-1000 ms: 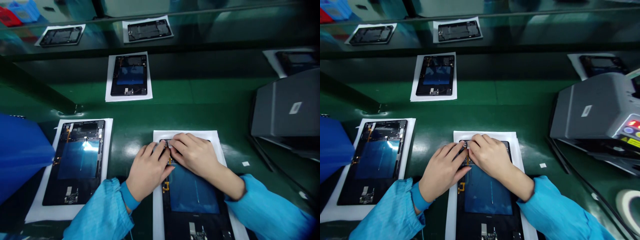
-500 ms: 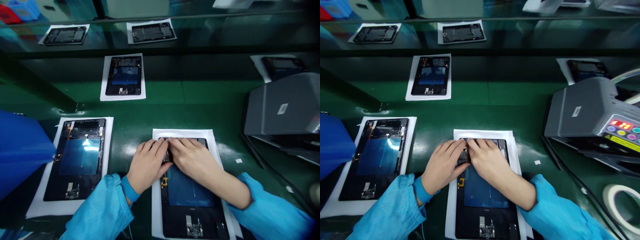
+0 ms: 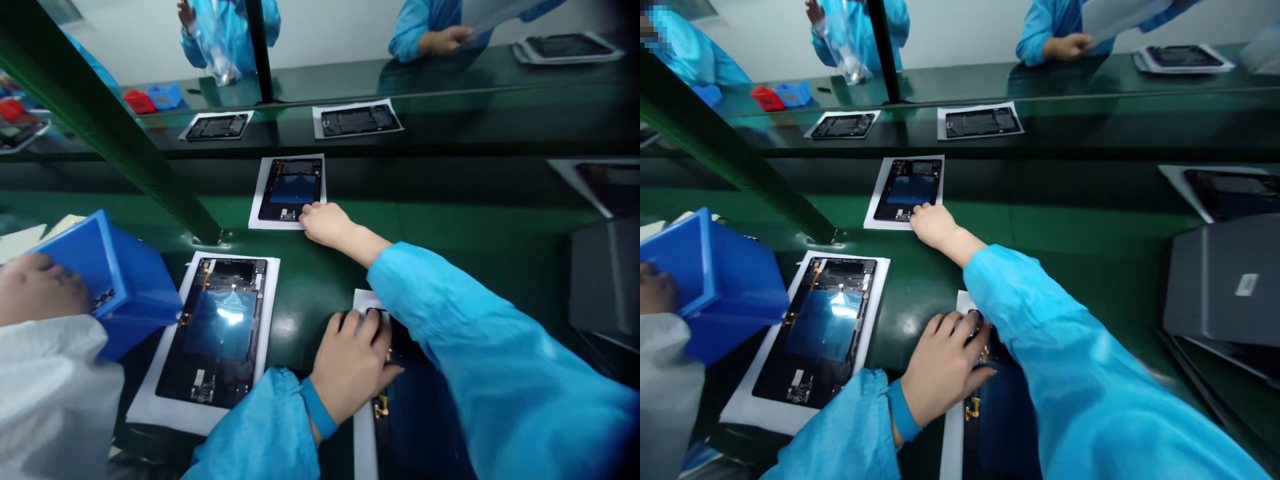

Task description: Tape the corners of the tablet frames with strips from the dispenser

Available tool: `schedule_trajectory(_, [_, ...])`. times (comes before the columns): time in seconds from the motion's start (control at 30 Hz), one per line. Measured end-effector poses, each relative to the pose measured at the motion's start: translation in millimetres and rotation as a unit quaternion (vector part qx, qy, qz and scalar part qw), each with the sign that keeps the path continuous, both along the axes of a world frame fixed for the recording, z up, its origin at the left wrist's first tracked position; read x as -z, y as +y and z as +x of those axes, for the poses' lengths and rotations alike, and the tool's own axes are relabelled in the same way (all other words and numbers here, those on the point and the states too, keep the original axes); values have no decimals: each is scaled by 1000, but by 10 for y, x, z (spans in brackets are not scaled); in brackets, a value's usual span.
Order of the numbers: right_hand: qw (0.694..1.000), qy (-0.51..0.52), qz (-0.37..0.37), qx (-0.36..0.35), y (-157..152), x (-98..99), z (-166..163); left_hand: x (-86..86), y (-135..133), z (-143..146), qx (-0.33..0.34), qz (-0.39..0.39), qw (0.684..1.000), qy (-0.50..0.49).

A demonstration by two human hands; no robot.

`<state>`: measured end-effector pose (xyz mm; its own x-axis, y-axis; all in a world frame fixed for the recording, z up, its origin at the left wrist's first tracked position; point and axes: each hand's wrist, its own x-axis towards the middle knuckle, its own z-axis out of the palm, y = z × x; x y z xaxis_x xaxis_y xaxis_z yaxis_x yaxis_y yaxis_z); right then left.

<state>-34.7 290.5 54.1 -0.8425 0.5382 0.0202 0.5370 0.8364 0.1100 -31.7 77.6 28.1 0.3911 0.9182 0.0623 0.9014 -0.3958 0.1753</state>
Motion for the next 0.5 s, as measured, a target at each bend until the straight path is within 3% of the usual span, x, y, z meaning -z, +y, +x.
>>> schedule_trajectory(0.07, [1000,-12,-8,-3,114,73,-249,12,-4,-7,4,7,1000,-6])
schedule_trajectory(0.17, [999,-27,-18,3,174,94,-355,21,-10,4,15,12,1000,-7])
schedule_trajectory(0.3, [999,-37,-20,14,156,-99,-43,12,8,5,17,21,999,-27])
schedule_trajectory(0.37, [999,-33,-14,17,83,-288,299,-12,61,-50,-2,13,994,-110])
schedule_trajectory(0.43, [1000,-15,-6,3,-86,-506,753,-55,146,-151,-91,-20,954,-286])
schedule_trajectory(0.47, [1000,-2,-1,-3,-219,-608,1009,-84,192,-210,-156,-53,904,-394])
schedule_trajectory(0.5, [1000,12,1,-13,-386,-693,1273,-116,236,-268,-219,-93,834,-498])
